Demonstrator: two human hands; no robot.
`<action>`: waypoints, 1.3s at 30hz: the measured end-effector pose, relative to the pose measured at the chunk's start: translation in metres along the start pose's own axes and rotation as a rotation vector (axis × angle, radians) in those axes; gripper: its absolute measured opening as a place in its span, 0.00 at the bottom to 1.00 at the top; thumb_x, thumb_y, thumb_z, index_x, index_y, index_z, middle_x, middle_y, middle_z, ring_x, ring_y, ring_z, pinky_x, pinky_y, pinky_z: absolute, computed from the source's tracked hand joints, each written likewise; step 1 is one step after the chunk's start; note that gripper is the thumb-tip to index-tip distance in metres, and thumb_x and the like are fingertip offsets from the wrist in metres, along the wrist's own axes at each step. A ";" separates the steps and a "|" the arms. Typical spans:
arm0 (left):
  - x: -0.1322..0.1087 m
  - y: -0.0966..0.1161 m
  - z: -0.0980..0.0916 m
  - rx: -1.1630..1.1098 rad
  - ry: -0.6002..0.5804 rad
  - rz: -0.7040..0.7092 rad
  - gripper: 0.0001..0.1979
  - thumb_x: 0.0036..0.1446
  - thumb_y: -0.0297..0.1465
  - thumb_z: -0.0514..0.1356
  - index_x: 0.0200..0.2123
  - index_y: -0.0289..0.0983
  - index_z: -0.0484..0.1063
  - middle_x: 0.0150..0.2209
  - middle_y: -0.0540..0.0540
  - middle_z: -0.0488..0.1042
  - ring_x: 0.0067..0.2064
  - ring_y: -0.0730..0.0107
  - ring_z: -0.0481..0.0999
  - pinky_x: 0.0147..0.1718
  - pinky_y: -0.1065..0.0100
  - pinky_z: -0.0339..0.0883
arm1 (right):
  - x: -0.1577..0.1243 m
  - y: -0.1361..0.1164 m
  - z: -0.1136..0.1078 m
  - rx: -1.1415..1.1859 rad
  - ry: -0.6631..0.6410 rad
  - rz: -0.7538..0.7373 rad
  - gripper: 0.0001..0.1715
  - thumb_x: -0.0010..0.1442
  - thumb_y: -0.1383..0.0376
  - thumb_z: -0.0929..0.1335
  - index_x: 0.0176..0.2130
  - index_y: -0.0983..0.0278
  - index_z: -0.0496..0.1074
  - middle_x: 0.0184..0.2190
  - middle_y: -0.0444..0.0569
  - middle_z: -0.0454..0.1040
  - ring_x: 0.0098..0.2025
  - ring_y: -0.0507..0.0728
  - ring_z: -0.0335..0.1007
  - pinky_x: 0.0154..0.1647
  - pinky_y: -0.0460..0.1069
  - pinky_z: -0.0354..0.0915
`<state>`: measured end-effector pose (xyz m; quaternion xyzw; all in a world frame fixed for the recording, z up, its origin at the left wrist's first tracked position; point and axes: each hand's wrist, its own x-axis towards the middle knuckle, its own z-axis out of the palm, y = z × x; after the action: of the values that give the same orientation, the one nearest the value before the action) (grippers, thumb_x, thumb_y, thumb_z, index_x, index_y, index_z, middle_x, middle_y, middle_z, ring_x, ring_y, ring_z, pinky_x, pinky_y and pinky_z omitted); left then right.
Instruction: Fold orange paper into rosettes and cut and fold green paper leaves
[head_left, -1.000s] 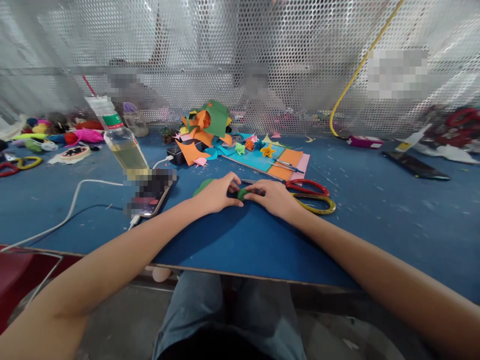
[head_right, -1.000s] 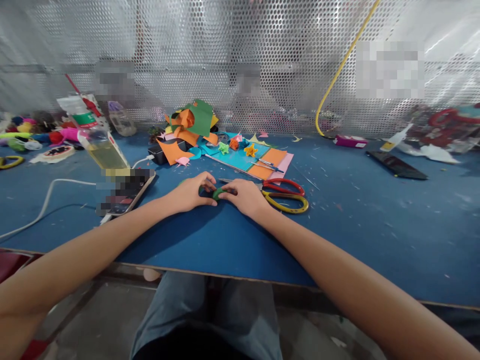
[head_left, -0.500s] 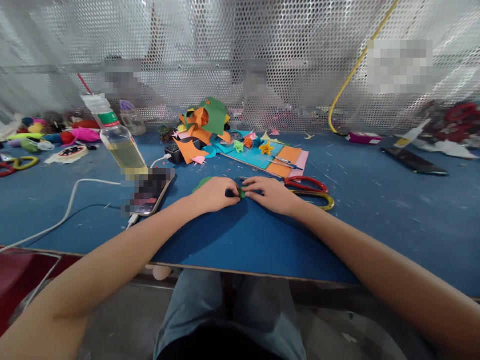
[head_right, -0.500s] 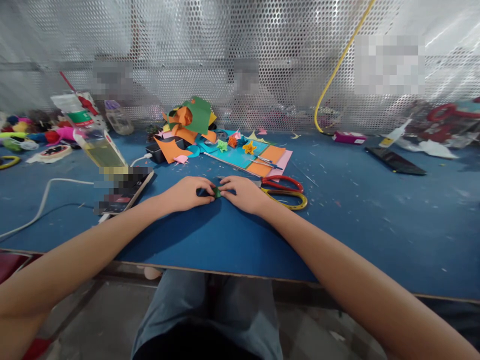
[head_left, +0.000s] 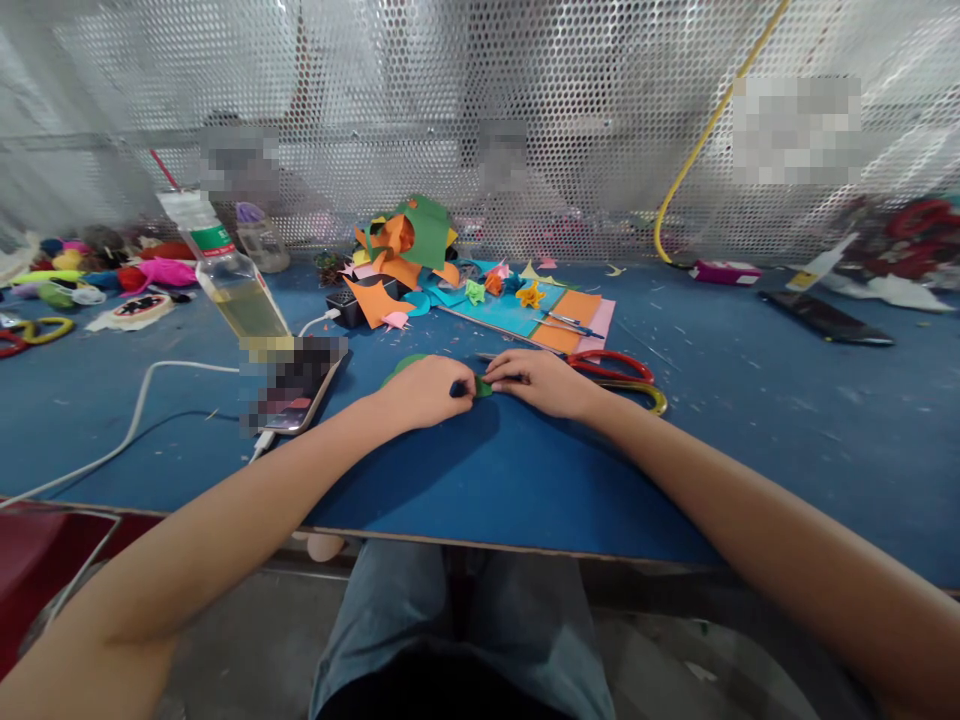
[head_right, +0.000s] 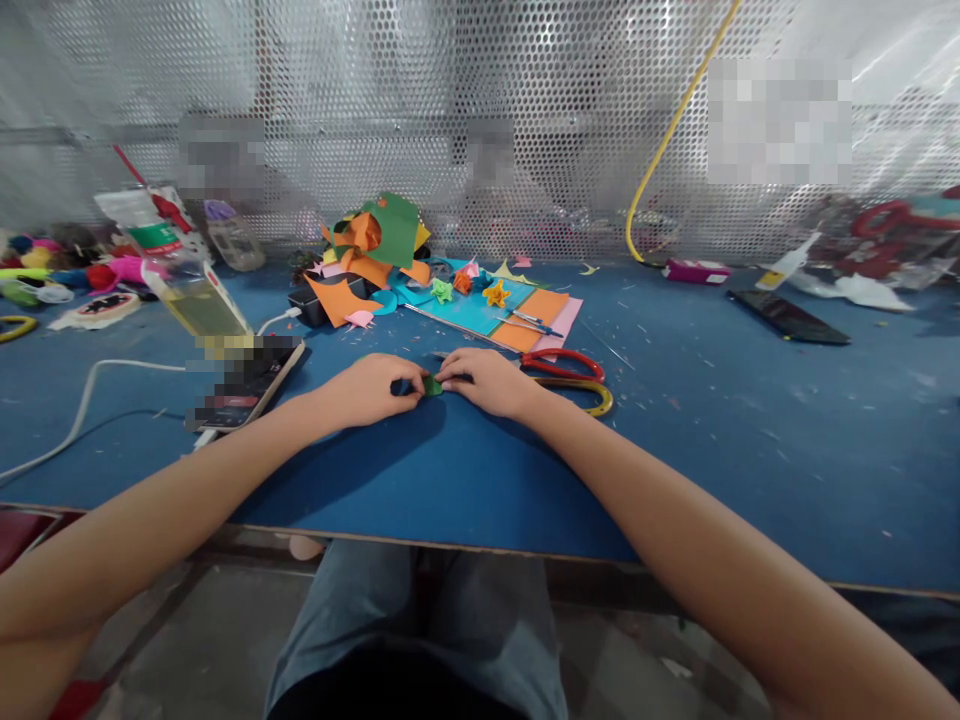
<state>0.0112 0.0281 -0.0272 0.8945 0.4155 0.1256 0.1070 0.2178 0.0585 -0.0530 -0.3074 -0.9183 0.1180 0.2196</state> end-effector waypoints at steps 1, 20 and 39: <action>0.000 0.001 -0.001 0.015 -0.006 0.005 0.08 0.51 0.29 0.56 0.33 0.39 0.76 0.39 0.46 0.78 0.43 0.62 0.75 0.44 0.63 0.66 | 0.000 -0.001 0.000 -0.006 0.000 -0.001 0.11 0.58 0.67 0.65 0.39 0.61 0.77 0.41 0.49 0.76 0.43 0.56 0.72 0.47 0.51 0.66; -0.004 -0.011 -0.036 0.218 -0.067 -0.291 0.18 0.55 0.39 0.53 0.42 0.35 0.72 0.43 0.37 0.75 0.43 0.54 0.73 0.38 0.60 0.64 | -0.002 -0.034 -0.003 -0.322 -0.056 0.127 0.20 0.60 0.53 0.63 0.40 0.64 0.75 0.41 0.52 0.75 0.46 0.61 0.69 0.43 0.52 0.65; -0.006 -0.033 -0.038 0.083 -0.125 -0.441 0.32 0.43 0.37 0.66 0.53 0.33 0.66 0.50 0.32 0.70 0.49 0.48 0.70 0.43 0.59 0.62 | -0.006 -0.037 0.000 -0.509 0.097 0.247 0.17 0.61 0.60 0.61 0.42 0.64 0.75 0.39 0.53 0.71 0.40 0.61 0.68 0.42 0.53 0.66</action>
<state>-0.0282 0.0479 -0.0023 0.7917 0.5983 0.0264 0.1206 0.2031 0.0256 -0.0421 -0.4674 -0.8625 -0.1051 0.1629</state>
